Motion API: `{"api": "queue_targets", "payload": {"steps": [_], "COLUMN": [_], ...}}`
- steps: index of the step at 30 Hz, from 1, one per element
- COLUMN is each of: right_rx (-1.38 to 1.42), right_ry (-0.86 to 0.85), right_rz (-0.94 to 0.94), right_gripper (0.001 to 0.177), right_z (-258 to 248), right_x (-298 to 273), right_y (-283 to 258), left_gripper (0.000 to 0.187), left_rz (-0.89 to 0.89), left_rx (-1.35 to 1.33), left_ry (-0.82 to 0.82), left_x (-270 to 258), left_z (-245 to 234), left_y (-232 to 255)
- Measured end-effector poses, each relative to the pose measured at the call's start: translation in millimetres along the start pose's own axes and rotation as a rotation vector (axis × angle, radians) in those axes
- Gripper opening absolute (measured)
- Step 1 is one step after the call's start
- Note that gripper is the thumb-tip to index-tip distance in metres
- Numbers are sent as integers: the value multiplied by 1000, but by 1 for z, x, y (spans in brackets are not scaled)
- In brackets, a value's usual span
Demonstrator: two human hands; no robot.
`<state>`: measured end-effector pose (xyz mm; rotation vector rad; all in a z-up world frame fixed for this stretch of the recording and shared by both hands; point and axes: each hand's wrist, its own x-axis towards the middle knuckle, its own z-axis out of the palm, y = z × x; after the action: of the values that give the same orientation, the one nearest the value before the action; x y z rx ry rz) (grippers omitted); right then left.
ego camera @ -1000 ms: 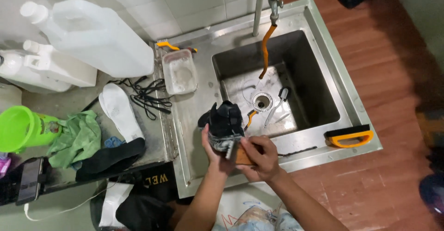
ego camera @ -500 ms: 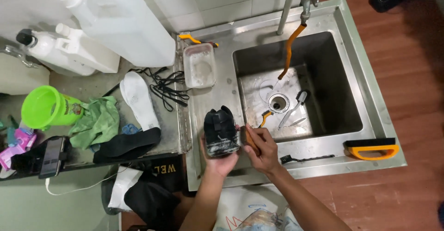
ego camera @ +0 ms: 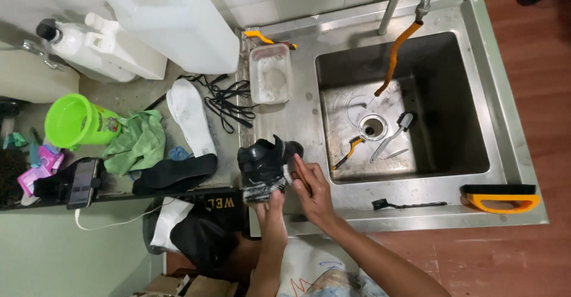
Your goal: The person scrubs a black shoe with a sponge and a brush over a stainless steel sink, rinses it with water, and continues scrubbing. A second person briefly hands over a white shoe near the end.
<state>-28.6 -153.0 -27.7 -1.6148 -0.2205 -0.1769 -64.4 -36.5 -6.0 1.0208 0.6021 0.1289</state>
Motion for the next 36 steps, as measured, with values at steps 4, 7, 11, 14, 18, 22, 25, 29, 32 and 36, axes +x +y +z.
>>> {"api": "queue_targets", "payload": {"steps": [4, 7, 11, 14, 18, 22, 25, 29, 32, 36], "right_rx": [-53, -103, -88, -104, -215, -81, -90, -102, -117, -157], "right_ry": [-44, -4, -41, -103, 9, -16, -42, 105, 62, 31], "right_rz": [56, 208, 146, -238, -62, -132, -300, 49, -136, -96], "right_gripper": [61, 66, 67, 61, 62, 57, 55, 54, 53, 55], "right_z": [13, 32, 44, 43, 50, 62, 61, 65, 67, 57], "right_x": [-17, -36, -40, -36, -30, -44, -52, -31, -34, -11], "right_y": [14, 34, -2, -10, 42, 2, 14, 21, -1, 30], "left_gripper": [63, 65, 67, 64, 73, 78, 74, 73, 68, 74], "left_rz": [-53, -13, -28, -86, -108, -165, -207, -197, -129, -197], "left_rx": [5, -114, -137, -124, -220, -188, -187, -150, -178, -167], "left_ry": [232, 239, 187, 124, 251, 135, 179, 293, 202, 287], "left_x": [-11, -8, -14, -14, -10, -9, -19, -12, -11, -9], "left_z": [26, 27, 21, 5, 10, -10, 11, 3, -6, 18], "left_y": [42, 42, 47, 46, 55, 45, 66, 57, 46, 71]}}
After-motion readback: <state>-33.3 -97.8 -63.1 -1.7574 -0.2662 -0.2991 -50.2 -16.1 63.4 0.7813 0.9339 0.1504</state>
